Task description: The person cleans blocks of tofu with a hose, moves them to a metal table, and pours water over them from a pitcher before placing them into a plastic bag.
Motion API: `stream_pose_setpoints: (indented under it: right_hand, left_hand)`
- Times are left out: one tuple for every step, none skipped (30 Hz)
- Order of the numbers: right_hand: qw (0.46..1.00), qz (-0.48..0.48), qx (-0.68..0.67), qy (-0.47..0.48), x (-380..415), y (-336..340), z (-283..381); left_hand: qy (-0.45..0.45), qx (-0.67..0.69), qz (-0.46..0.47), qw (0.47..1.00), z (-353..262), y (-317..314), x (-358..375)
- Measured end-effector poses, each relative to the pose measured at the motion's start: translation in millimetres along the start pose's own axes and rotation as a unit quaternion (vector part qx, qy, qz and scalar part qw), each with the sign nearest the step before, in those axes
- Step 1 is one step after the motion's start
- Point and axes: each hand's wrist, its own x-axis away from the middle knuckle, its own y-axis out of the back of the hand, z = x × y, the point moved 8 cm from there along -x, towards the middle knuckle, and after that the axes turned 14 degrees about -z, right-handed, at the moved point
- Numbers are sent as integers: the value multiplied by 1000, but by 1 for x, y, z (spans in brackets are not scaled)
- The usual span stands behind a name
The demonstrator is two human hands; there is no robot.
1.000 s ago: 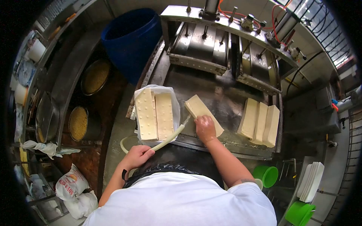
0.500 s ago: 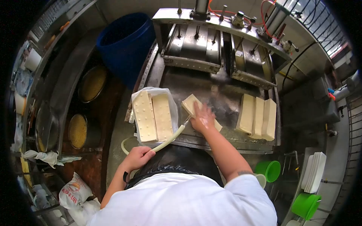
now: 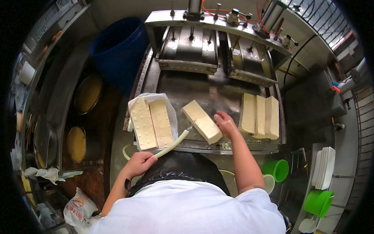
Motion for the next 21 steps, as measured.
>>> stream_pose_setpoints:
  right_hand:
    - [981,-92,139,99,-2,17,0]
    - [961,-120,188,167,-1,7,-5]
    - [920,-99,267,271,5,-17,0]
    - [884,-81,387,250,19,-44,8]
    - [834,-63,500,225,39,-72,25]
    - [829,-62,518,202,42,-92,44]
    - [823,-60,536,179,35,-108,60]
    - [813,-76,534,219,18,-126,66]
    - [802,-92,531,257,-1,-143,66]
    - [805,-93,530,252,-19,-154,62]
    - [786,-72,543,288,-34,-168,64]
    - [765,-53,555,323,-35,-174,73]
    - [767,-60,556,315,-31,-168,73]
    - [771,-62,550,314,-23,-161,72]
    - [775,-66,544,314,-11,-152,78]
    - [789,-63,528,307,6,-136,77]
    - [790,-70,531,300,24,-119,72]
    - [807,-80,524,258,41,-98,62]
    - [823,-88,516,219,54,-82,49]
    - [822,-90,519,217,65,-74,38]
    - [816,-86,536,201,73,-67,28]
  left_hand:
    - [-2,1,3,1000,1,-3,-1]
    - [-7,7,3,1000,1,-5,-2]
    - [-11,13,2,1000,1,-7,-3]
    - [-12,12,3,1000,0,-7,-4]
    - [-15,11,17,1000,-2,-10,-6]
    - [-17,9,30,999,-5,-13,-7]
    - [-17,6,31,999,-9,-11,-8]
    - [2,16,34,999,-12,-9,-9]
    - [21,26,39,999,-14,-8,-7]
    - [22,23,45,998,-15,-8,-5]
    - [16,14,37,999,-16,-5,-5]
    - [8,5,31,999,-18,-3,-7]
    - [2,4,39,999,-21,-3,-6]
    - [1,-15,34,999,-21,-1,-5]
    - [-3,-34,29,999,-20,1,-6]
    - [6,-20,16,1000,-12,-2,-4]
    - [0,-19,25,1000,-9,-5,-2]
    - [8,-22,20,1000,-4,-6,0]
    - [17,-24,13,999,-1,-7,1]
    - [27,-27,19,999,1,-9,2]
    - [25,-23,18,999,2,-11,2]
